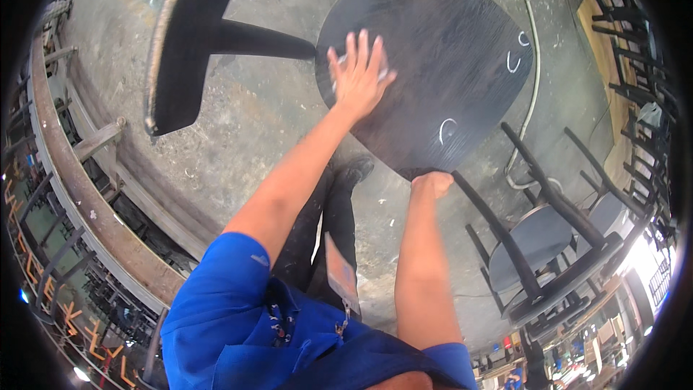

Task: The person wipes a black chair with a white cloth, cleaning the seat, legs, and backrest. They rotate the chair to access different sides and continue wiping each part methodically.

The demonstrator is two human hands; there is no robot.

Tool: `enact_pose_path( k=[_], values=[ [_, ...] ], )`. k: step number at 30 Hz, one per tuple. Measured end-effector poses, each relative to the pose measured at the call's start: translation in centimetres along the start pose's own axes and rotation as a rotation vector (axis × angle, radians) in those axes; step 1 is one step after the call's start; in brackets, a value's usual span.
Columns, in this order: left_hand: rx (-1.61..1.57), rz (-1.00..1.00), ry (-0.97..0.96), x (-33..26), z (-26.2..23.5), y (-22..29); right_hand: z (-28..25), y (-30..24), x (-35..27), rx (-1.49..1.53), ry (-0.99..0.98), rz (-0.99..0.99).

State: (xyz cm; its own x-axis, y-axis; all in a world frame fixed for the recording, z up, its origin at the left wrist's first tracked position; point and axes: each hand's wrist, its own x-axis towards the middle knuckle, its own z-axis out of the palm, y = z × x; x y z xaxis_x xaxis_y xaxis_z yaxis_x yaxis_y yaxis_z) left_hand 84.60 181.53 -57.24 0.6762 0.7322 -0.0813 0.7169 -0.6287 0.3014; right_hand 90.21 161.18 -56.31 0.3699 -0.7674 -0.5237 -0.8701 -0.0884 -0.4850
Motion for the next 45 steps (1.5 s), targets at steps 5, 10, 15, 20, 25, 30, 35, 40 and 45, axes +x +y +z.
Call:
enact_pose_path(
  k=[5,10,15,20,25,30,35,40,45],
  values=[
    [-0.05,0.11,0.08,2.3,-0.1,0.5,0.0,-0.7,-0.9,-0.199,0.098,-0.059],
    [-0.035,-0.072,-0.011,-6.9,-0.2,-1.3,0.5,-0.7,-0.2,-0.197,0.149,0.012],
    [-0.07,-0.048,0.204,5.7,3.4,2.1,0.7,-0.4,0.7,-0.264,0.24,-0.012],
    [-0.089,-0.154,0.04,-2.8,0.3,1.4,0.6,-0.5,0.3,-0.177,0.145,0.001],
    [-0.067,-0.346,0.054,-6.0,1.5,0.6,0.7,-0.5,0.0,-0.368,0.232,-0.047],
    [-0.09,-0.141,0.167,5.3,4.4,2.9,0.7,-0.4,0.3,-0.329,0.274,-0.014],
    [-0.035,-0.148,-0.074,-7.8,-1.2,-1.2,0.8,-0.3,0.6,-0.184,0.187,0.007],
    [0.047,-0.054,-0.005,-3.8,0.1,-0.6,0.6,-0.4,0.6,-0.331,0.255,0.011],
    [-0.122,0.043,0.134,-1.6,0.0,-0.4,0.6,-0.9,-0.2,-0.32,0.231,0.009]
  ],
)
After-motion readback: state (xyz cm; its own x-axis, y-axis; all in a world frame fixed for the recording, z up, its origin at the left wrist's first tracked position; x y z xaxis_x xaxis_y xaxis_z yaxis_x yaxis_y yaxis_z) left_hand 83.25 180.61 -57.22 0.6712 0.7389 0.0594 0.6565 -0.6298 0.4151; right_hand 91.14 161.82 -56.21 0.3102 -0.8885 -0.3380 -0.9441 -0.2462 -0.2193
